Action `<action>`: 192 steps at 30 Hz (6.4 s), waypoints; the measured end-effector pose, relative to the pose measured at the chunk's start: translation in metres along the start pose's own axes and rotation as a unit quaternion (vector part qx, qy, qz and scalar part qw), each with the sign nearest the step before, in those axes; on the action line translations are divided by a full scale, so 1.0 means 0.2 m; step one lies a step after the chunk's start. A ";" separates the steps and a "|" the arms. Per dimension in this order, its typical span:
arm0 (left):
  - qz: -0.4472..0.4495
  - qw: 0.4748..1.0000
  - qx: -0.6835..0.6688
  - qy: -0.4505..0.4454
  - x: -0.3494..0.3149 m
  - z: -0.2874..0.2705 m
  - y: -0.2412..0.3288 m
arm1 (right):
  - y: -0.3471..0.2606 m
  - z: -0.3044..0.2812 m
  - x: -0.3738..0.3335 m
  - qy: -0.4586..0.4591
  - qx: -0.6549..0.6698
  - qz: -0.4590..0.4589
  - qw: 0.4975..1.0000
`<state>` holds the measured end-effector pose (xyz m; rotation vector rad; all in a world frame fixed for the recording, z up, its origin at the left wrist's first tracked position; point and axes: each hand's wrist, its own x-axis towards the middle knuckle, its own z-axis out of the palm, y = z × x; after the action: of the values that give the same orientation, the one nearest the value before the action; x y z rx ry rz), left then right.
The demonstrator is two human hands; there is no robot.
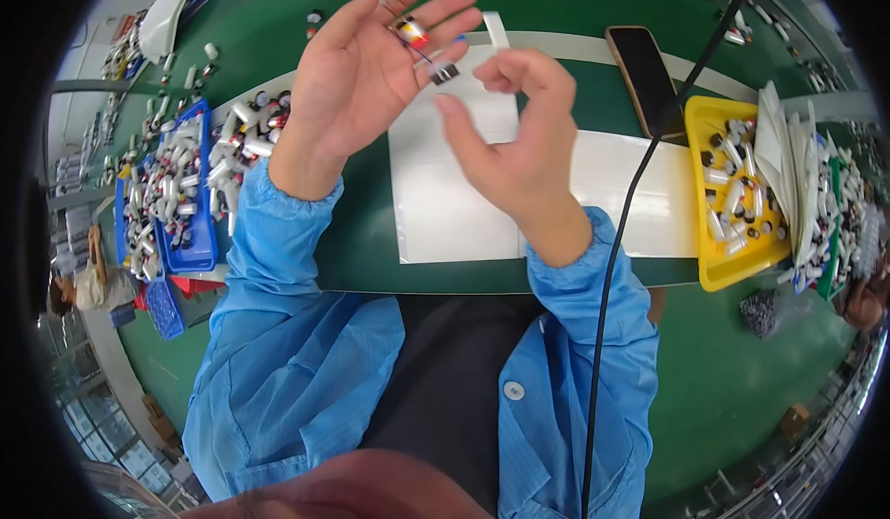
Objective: Assembling small electronic or mechanical components by inserting pieces into housings and securing them.
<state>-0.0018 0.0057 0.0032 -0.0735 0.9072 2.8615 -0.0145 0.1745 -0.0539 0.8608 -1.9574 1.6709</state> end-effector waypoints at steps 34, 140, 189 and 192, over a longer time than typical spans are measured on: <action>0.115 0.887 0.434 -0.105 0.08 -0.16 -0.15 | 0.12 -0.19 0.07 -0.046 0.317 0.153 0.935; 0.129 0.887 0.443 -0.033 0.11 -0.12 -0.12 | 0.09 -0.06 0.01 -0.005 0.296 0.217 0.930; 0.034 0.900 0.415 -0.130 0.06 -0.10 -0.11 | 0.18 -0.15 0.08 -0.092 0.459 0.369 0.803; 0.099 0.930 0.344 -0.081 0.06 -0.12 -0.13 | 0.22 -0.11 0.05 -0.100 0.460 0.341 0.814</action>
<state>-0.0101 0.0143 -0.0333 0.3373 1.8958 2.4745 -0.0533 0.1988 -0.0748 0.6379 -1.5898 3.2084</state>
